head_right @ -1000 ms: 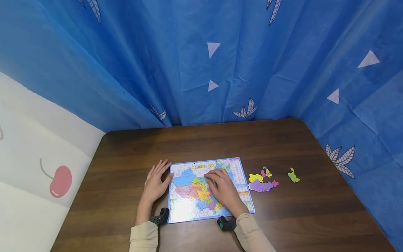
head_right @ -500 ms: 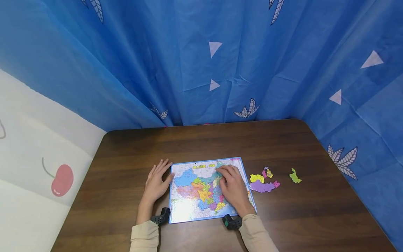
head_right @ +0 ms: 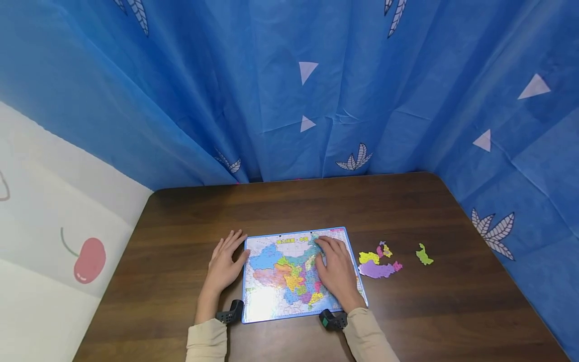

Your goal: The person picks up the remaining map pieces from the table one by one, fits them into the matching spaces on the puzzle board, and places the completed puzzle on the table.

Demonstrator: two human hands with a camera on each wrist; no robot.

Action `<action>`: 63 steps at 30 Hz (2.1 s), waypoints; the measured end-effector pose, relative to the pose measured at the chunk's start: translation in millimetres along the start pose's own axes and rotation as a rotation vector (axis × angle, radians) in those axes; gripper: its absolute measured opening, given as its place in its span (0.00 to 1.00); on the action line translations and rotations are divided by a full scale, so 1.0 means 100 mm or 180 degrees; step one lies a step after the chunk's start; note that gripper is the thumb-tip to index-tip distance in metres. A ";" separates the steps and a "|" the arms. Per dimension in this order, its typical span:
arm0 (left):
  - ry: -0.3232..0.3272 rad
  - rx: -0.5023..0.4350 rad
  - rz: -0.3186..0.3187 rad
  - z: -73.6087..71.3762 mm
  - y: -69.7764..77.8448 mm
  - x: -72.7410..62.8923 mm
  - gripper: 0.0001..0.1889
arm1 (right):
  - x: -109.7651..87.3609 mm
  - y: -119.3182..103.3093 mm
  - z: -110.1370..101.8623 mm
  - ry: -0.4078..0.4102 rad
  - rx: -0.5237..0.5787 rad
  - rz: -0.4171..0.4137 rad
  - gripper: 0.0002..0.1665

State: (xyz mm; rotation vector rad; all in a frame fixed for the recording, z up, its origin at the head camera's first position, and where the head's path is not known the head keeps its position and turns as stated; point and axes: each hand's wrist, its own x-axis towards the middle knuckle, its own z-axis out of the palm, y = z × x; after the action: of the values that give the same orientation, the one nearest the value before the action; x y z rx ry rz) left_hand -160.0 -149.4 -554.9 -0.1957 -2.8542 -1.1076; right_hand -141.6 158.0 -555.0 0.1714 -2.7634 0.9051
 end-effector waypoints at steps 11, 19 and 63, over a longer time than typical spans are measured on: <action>-0.0003 -0.0029 0.0012 0.00 0.00 0.00 0.27 | 0.01 0.03 0.00 0.0067 0.0053 -0.0060 0.21; -0.0027 -0.0010 -0.0006 -0.01 -0.01 0.00 0.27 | 0.01 0.01 0.00 0.0111 0.0046 -0.0167 0.20; -0.0054 -0.0019 0.0093 -0.04 0.00 0.04 0.27 | -0.02 0.02 -0.07 0.0053 -0.0136 -0.0366 0.17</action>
State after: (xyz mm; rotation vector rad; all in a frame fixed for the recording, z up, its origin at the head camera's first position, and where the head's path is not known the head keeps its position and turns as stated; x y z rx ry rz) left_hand -163.8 -151.9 -551.4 -0.2477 -2.8536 -1.1147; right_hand -139.0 163.8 -550.5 0.3103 -2.7235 0.8141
